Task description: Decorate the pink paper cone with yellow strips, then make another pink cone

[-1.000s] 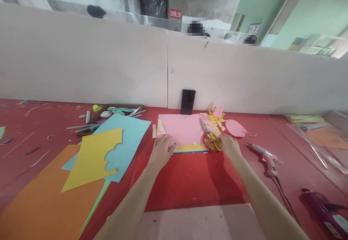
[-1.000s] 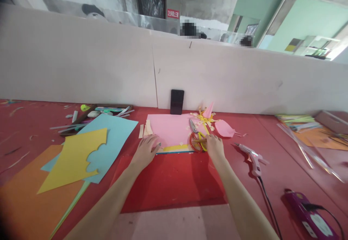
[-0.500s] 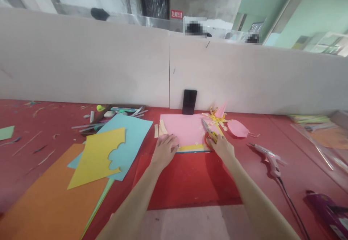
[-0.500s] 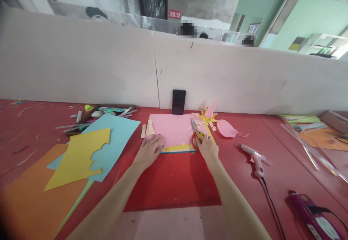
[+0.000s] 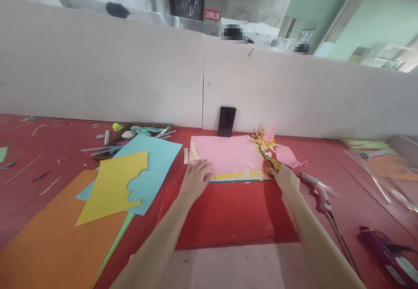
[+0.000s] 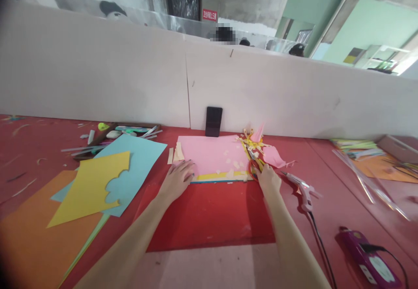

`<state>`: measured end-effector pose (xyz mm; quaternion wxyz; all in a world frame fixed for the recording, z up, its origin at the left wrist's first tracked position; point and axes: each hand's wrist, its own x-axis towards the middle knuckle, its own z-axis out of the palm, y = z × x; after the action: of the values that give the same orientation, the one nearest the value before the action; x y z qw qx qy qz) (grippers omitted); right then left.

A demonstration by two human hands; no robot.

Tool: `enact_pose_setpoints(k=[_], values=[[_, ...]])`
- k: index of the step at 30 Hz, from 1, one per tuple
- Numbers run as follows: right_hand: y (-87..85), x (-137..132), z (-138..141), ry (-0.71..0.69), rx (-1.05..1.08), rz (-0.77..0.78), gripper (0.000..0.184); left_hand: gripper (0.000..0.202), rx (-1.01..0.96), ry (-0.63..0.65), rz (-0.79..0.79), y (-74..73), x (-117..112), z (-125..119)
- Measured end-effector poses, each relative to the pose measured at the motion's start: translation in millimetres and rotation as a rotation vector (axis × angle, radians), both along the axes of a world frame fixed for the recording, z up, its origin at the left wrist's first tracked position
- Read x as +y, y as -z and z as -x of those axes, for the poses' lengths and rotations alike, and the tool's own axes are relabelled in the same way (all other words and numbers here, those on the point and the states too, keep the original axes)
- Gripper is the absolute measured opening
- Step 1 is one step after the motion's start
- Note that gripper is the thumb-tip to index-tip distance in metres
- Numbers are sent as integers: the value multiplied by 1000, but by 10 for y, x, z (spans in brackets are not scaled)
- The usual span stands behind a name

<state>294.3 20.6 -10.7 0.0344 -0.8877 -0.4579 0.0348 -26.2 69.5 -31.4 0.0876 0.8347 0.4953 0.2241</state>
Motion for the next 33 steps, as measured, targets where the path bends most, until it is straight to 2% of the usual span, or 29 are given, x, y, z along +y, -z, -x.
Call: enact_pose_setpoints(k=[4,8,11,14,19,21,24,29,33], values=[[34,-82,-87,42,-38,-7,44,34,2,1,5,0,12,3],[113,-112,-16,94,-178,-171,45,34,9,-2,11,-7,22,15],[178,-91,44,0,-216,-287,40,34,-5,-3,20,-2,33,26],[212,-65,71,-99,-220,-312,39,33,-25,1,24,4,37,33],[170,-80,142,-95,-253,-313,38,33,-43,3,14,4,36,27],[137,-93,221,-85,-242,-324,36,33,-47,-1,15,4,40,24],[113,-95,420,-141,-201,-353,33,31,-61,-1,38,12,59,33],[193,-72,824,-206,-107,-493,31,28,-131,38,48,39,114,90],[277,-66,944,-411,-49,-538,28,24,-156,20,39,-11,128,140]])
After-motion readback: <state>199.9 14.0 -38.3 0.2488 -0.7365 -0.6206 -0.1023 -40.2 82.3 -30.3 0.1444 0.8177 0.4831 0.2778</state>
